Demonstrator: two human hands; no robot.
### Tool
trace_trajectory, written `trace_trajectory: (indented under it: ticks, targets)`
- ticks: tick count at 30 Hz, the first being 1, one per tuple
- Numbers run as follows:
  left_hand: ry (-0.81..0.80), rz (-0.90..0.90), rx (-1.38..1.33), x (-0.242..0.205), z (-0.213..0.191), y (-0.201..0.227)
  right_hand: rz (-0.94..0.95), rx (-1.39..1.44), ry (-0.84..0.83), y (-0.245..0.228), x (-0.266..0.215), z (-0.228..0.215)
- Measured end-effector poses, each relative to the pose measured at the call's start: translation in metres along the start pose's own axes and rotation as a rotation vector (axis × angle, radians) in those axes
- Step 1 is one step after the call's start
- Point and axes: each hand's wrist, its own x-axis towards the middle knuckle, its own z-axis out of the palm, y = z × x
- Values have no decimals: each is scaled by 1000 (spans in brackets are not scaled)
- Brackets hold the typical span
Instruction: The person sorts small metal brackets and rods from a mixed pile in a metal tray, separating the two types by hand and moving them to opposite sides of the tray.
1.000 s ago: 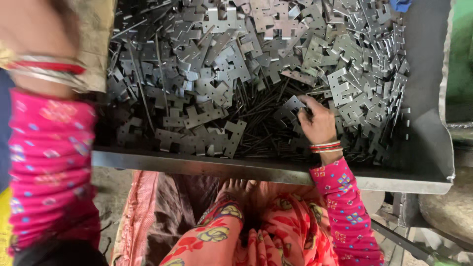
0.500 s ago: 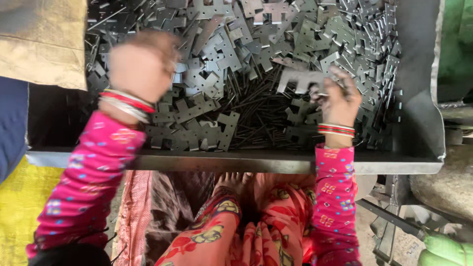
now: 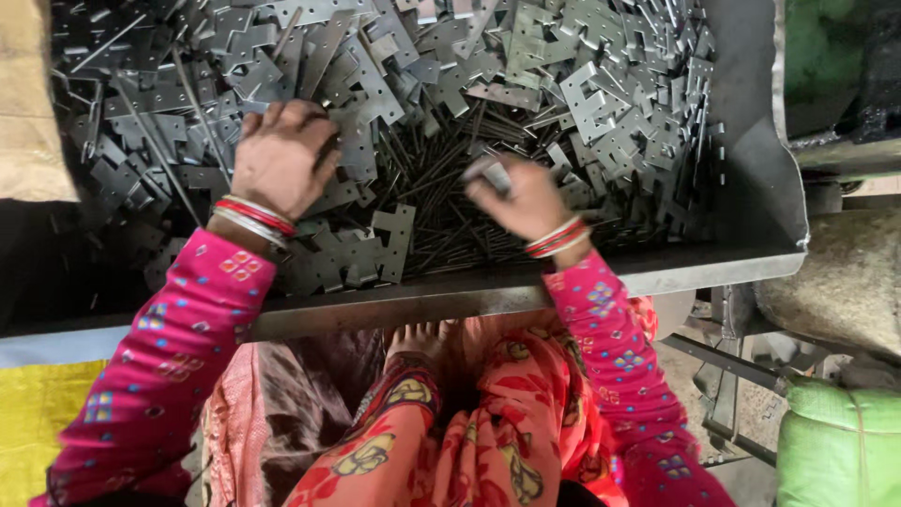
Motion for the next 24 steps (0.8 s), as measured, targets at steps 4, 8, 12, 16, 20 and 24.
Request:
trace_trajectory:
  ticks: [4, 8, 12, 16, 20, 24]
  targets:
    - [21, -186, -507, -1, -8, -2, -26, -681, -435, 1, 0, 54]
    - [40, -315, -835, 2, -5, -4, -121, -814, -477, 4, -2, 71]
    - [45, -380, -1076, -1, -4, -13, -196, -603, -414, 0, 3, 56]
    - [112, -459, -1235, 5, -10, -15, -153, -18, -138, -12, 0, 15]
    - [87, -584, -1456, 9, -23, -5, -99, 1030, 100, -20, -8, -4]
    - [105, -637, -1400, 14, -28, 12, 282, 1516, -16, -15, -7, -7]
